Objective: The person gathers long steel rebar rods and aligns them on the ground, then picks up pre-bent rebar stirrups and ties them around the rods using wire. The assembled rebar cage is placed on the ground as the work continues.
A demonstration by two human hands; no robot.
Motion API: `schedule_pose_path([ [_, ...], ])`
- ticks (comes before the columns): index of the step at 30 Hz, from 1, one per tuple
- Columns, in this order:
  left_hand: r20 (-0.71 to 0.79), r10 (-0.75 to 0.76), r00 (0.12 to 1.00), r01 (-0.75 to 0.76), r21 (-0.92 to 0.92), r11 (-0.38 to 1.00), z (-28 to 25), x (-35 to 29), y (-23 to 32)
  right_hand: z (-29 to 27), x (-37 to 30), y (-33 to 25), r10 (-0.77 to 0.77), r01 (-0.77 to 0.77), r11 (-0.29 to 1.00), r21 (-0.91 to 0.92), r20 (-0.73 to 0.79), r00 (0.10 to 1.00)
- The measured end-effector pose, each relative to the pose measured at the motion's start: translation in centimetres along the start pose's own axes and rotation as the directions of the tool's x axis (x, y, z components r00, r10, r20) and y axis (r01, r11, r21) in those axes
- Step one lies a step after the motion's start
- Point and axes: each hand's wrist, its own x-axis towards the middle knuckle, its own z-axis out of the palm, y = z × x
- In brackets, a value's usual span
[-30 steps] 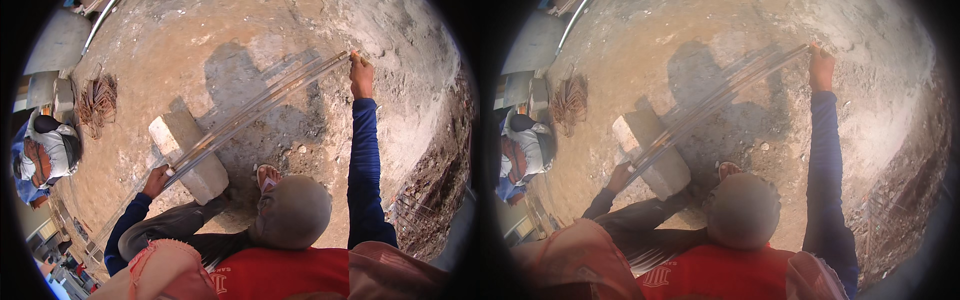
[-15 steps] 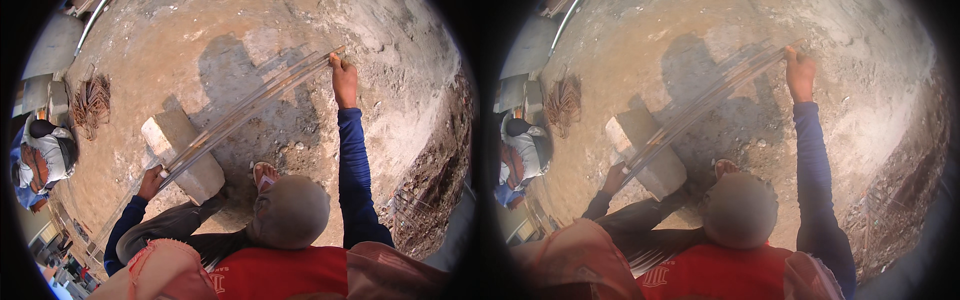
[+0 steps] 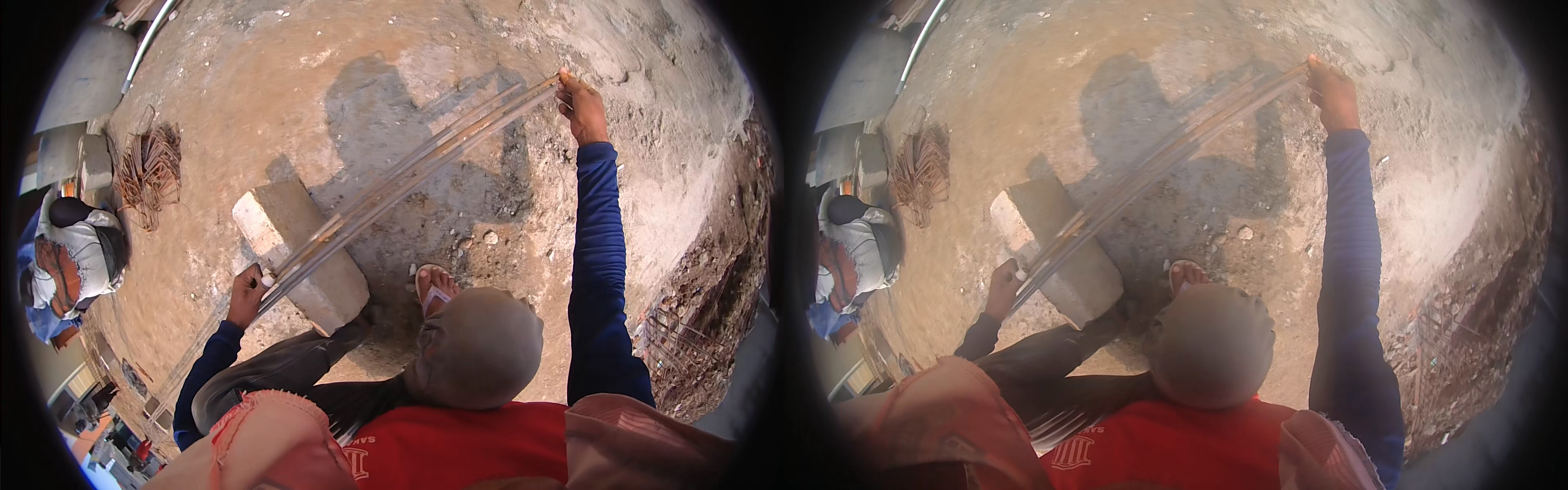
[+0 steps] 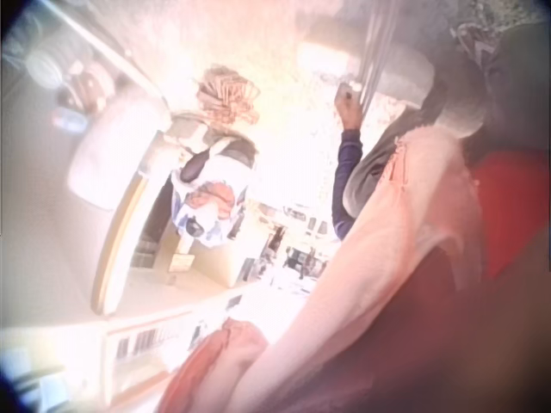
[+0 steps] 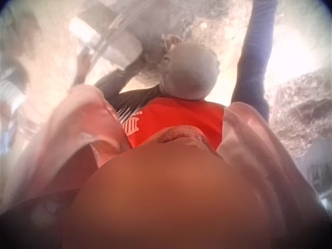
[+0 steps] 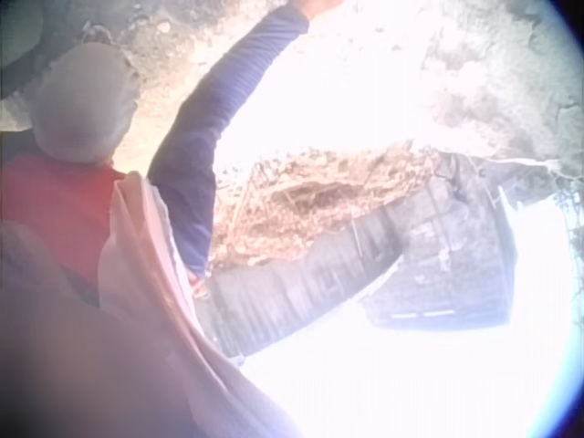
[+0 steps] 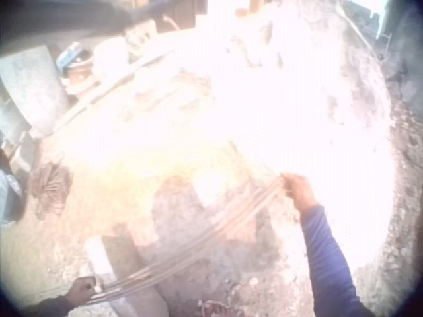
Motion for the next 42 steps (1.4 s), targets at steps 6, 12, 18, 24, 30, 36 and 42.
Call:
schedule_pose_path([
  [6,-0.060,0.034,0.998,-0.033,0.008,0.999,0.7,0.5,1.2,-0.4,1.3,1.2,0.073,-0.073,0.993,0.096,0.005,0.997],
  [12,-0.071,0.078,0.994,-0.082,-0.054,0.995,1.2,1.6,1.8,-0.5,1.4,0.9,0.089,-0.093,0.982,0.162,0.031,0.996],
  [18,-0.150,0.048,0.988,-0.039,0.059,0.997,2.0,1.0,2.3,-0.2,1.0,0.8,0.045,-0.066,0.970,0.235,0.095,0.994],
  [24,-0.187,0.115,0.976,-0.073,0.215,0.974,2.4,0.7,3.2,-0.1,0.1,-0.4,-0.003,0.001,0.992,0.123,0.016,1.000],
  [30,-0.200,0.179,0.963,-0.157,0.120,0.980,3.0,1.1,3.5,0.9,-2.1,-0.9,-0.024,0.024,0.995,0.102,-0.001,1.000],
  [36,-0.194,0.186,0.963,-0.162,0.132,0.978,2.9,1.1,3.9,2.3,-4.2,-0.5,-0.057,0.056,0.997,0.047,0.025,0.998],
  [42,-0.186,0.217,0.958,-0.196,0.125,0.973,3.0,0.7,3.9,2.0,-4.7,-0.8,-0.311,0.282,0.908,-0.311,-0.047,0.949],
])
